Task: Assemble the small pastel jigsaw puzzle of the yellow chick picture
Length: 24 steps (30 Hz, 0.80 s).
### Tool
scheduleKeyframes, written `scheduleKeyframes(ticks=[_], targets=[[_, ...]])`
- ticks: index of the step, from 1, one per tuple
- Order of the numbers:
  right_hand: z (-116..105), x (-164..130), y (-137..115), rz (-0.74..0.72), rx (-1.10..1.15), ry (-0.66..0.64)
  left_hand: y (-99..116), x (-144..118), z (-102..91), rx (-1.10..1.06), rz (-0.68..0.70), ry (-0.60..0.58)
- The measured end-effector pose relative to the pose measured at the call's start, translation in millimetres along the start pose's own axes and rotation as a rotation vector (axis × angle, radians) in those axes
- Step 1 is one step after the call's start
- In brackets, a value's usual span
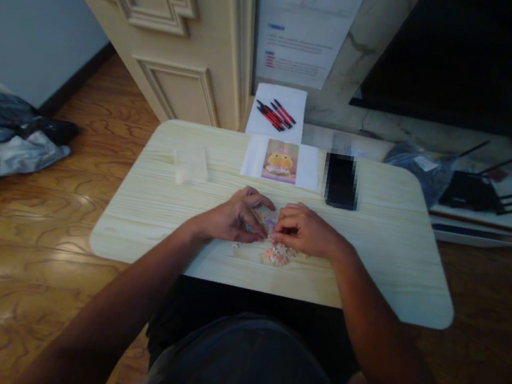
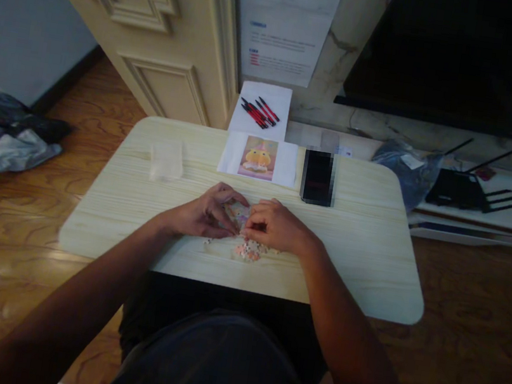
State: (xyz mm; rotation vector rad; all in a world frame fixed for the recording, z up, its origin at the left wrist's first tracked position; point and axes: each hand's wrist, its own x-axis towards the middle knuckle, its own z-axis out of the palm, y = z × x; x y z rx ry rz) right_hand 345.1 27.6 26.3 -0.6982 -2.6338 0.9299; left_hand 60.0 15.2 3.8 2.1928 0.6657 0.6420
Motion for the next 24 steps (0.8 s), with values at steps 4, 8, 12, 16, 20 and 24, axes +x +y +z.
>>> scheduleKeyframes(ticks=[4,8,12,16,20,24], targets=[[2.9,3.0,-0.6,0.003,-0.002,0.066,2.9,0.8,-2.2,-0.044,0.002,0.023],[-2.3,0.7,-0.9,-0.001,0.038,0.077,6.4,2.0,-5.2,-0.074,-0.034,0.036],[-12.9,-4.9,1.6,0.027,0.013,0.027,6.5,2.1,-3.4,-0.02,-0.002,-0.018],[-20.5,-7.8,3.3,0.076,0.045,0.022,6.2,1.7,-0.5,0.007,-0.006,-0.027],[-22.9,-8.1,-0.4,0.086,0.112,0.009,6.6,1.8,-2.0,-0.01,-0.01,-0.03],[-22.7,-8.3,-4.6,0.11,0.066,-0.048,8.5,2.7,-5.3,-0.049,-0.028,-0.008]])
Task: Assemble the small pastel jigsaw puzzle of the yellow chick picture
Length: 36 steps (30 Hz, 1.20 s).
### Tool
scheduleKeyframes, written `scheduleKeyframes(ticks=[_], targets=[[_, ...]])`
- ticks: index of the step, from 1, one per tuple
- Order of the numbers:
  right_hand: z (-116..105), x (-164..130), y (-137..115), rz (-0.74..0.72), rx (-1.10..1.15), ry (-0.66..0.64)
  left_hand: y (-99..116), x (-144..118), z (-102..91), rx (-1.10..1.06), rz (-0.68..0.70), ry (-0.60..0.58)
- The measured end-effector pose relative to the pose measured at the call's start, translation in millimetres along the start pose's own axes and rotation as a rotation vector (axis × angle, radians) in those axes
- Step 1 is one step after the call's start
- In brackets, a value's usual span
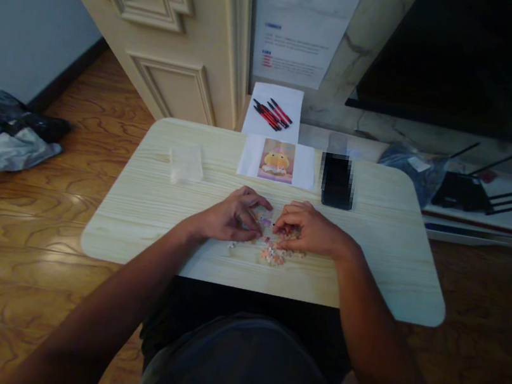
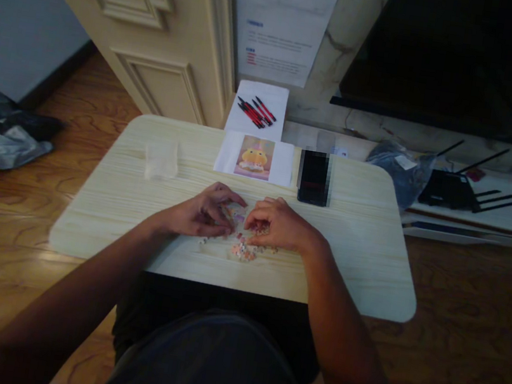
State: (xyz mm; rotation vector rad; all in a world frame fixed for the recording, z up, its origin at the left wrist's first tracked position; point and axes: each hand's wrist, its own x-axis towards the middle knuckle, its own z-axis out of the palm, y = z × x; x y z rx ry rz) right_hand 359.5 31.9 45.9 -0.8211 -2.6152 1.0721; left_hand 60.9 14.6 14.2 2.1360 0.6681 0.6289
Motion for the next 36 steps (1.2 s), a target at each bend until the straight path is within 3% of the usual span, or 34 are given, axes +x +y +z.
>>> scheduleKeyframes(ticks=[6,9,12,17,26,29,34,36], targets=[[-6.3,-4.2,2.4,0.064,0.01,-0.005,1.3,0.3,-1.1,-0.003,0.007,-0.005],[-9.8,-5.3,4.6,0.048,0.067,0.033,-2.3,-1.1,-0.2,-0.027,-0.009,0.037],[-10.4,-6.8,4.6,0.027,0.096,-0.014,-6.6,-2.3,0.9,-0.047,-0.029,0.075],[-6.4,-12.2,-2.5,0.029,-0.028,-0.097,-10.8,-3.1,1.7,-0.067,-0.033,0.107],[-6.9,-21.7,-17.2,0.025,-0.035,-0.086,-6.9,-2.3,-1.0,-0.086,-0.06,0.116],[2.2,-36.7,-19.4,0.036,-0.025,0.028,-5.4,-1.5,-0.8,-0.093,-0.056,0.125],[37.8,-58.4,-20.4,0.038,-0.06,0.317,-5.1,0.4,0.1,-0.083,-0.052,0.138],[49.0,-62.1,-20.8,0.048,-0.096,0.355,-5.3,1.1,0.2,-0.08,-0.056,0.14]])
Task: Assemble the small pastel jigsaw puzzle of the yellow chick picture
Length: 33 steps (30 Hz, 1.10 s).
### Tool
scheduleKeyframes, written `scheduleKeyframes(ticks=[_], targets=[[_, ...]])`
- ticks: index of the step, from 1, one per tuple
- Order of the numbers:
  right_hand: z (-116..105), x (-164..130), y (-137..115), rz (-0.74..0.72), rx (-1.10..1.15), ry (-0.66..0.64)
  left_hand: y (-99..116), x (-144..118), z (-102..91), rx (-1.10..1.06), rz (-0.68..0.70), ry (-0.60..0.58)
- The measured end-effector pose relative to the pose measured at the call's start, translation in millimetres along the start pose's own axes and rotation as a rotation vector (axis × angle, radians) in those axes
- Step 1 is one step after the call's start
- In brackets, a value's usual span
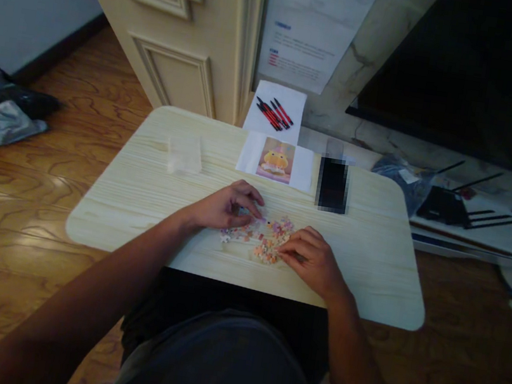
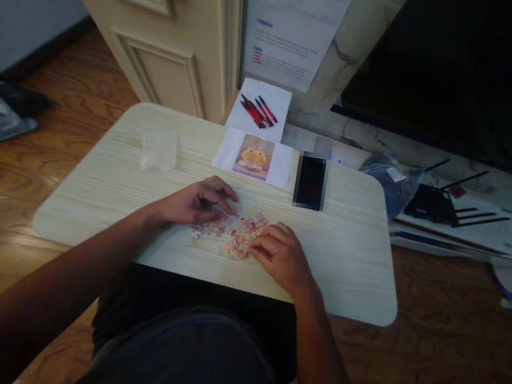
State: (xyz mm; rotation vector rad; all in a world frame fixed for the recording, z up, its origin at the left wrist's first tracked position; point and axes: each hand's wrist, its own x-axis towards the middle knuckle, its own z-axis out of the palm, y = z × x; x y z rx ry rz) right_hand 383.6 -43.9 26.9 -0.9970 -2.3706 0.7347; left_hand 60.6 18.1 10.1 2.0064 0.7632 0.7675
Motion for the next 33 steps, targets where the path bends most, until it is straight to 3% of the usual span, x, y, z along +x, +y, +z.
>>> scheduleKeyframes(ticks=[9,13,23,33], targets=[[-3.7,-6.6,-2.6,-0.03,-0.048,0.005,-1.1,2.4,2.1,0.013,0.038,0.024],[-4.0,1.8,-3.5,0.078,-0.067,0.064,-1.1,3.0,2.1,0.015,0.038,0.029],[-3.8,23.1,-19.6,0.304,-0.32,-0.07,-3.1,3.7,2.4,-0.002,0.049,0.029],[-4.9,26.9,-33.2,0.315,-0.477,-0.079,-5.6,4.4,3.5,0.007,0.084,0.038]])
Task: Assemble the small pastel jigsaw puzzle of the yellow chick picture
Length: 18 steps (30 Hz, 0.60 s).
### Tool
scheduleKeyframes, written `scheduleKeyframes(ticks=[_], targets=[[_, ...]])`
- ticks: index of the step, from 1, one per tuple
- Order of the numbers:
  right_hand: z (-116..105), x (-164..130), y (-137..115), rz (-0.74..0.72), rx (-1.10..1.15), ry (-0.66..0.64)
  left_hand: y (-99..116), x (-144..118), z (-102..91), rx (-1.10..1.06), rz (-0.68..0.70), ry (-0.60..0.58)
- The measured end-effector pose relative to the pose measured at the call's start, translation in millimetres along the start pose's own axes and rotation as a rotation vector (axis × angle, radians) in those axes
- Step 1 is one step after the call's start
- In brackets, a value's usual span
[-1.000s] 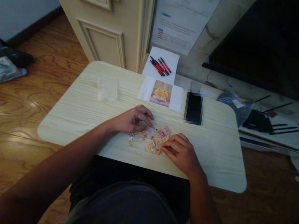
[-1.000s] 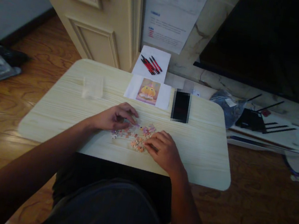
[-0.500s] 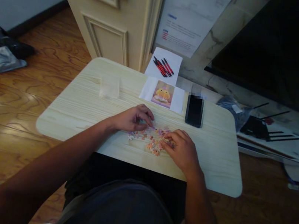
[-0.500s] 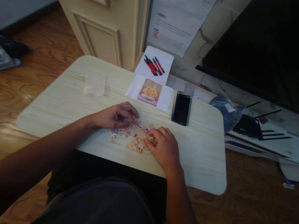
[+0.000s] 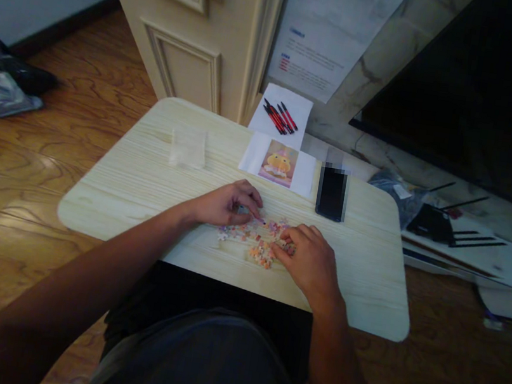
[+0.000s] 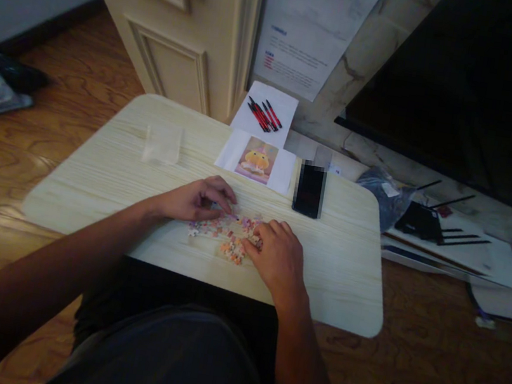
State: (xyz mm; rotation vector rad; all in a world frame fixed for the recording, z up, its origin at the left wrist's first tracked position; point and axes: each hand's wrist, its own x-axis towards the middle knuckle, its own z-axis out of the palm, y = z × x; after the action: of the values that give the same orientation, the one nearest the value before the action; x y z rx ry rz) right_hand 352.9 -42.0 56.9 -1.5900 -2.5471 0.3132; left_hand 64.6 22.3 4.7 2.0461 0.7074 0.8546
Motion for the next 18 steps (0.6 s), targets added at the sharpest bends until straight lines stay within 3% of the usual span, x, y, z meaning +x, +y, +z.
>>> scheduleKeyframes(ticks=[8,14,18], targets=[[10.8,2.9,-1.3,0.003,0.02,0.063,-2.1,-1.9,1.4,0.035,-0.015,-0.003],[7.2,-0.4,2.3,0.001,0.021,0.016,4.8,-0.6,-0.6,0.035,-0.033,-0.001],[8.2,-2.9,9.3,0.026,0.144,-0.023,6.8,-0.2,-0.7,0.032,-0.027,0.004]])
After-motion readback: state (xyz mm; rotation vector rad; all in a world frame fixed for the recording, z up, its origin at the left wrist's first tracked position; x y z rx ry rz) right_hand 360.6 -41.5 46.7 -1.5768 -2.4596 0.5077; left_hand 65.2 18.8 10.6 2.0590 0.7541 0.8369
